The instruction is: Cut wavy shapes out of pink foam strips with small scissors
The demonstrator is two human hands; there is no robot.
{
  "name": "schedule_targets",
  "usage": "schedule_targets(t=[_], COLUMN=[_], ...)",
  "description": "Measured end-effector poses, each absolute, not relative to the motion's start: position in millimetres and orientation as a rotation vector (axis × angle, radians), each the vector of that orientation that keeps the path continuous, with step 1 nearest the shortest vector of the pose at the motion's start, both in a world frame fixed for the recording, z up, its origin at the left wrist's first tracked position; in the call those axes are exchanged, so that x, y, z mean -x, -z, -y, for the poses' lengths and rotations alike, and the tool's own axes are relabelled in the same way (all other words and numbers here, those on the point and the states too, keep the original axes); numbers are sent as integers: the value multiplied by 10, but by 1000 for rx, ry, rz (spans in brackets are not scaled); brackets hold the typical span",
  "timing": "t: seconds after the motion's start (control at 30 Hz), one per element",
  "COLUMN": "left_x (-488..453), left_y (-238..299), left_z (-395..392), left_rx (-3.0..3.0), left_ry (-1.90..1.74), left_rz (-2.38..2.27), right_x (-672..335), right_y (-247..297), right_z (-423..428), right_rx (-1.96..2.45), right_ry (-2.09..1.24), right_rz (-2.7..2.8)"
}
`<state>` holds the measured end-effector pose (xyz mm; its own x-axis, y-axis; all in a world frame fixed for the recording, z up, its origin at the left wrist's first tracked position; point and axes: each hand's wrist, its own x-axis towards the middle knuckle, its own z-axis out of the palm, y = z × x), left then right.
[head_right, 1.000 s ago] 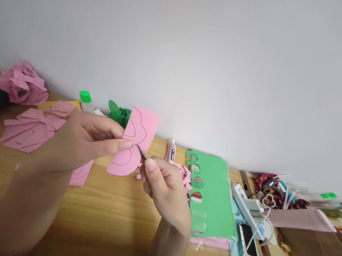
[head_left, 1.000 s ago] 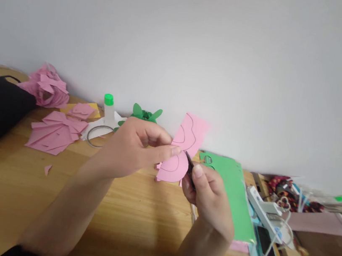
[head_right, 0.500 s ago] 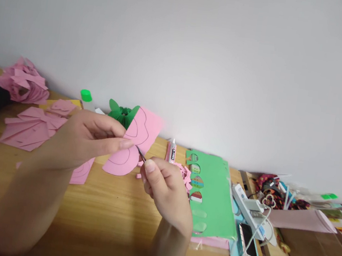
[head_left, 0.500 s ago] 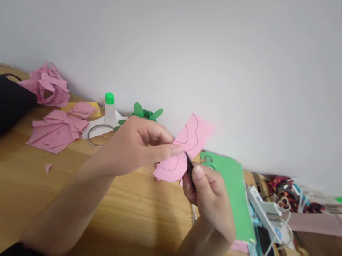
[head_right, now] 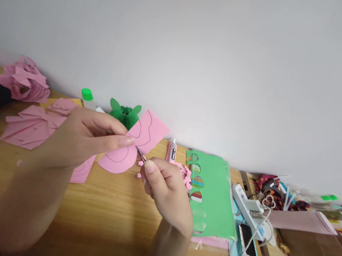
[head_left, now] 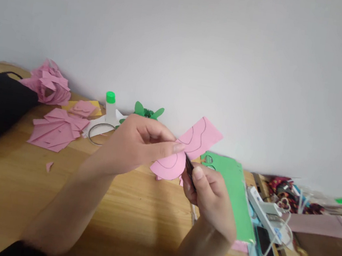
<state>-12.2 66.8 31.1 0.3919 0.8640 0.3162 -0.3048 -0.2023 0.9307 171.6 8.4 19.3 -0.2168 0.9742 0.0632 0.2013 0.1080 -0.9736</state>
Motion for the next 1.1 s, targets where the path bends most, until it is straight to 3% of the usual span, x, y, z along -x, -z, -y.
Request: schedule_targets(t=[1.1], left_x=[140], left_y=[-307], left_z=[-660], left_rx=[-1484], left_ry=[-1193], left_rz=[-687], right_x=[-1724], right_y=[-217], right_z=[-91], right_rx=[1165], right_ry=[-1219], right_rz=[1574])
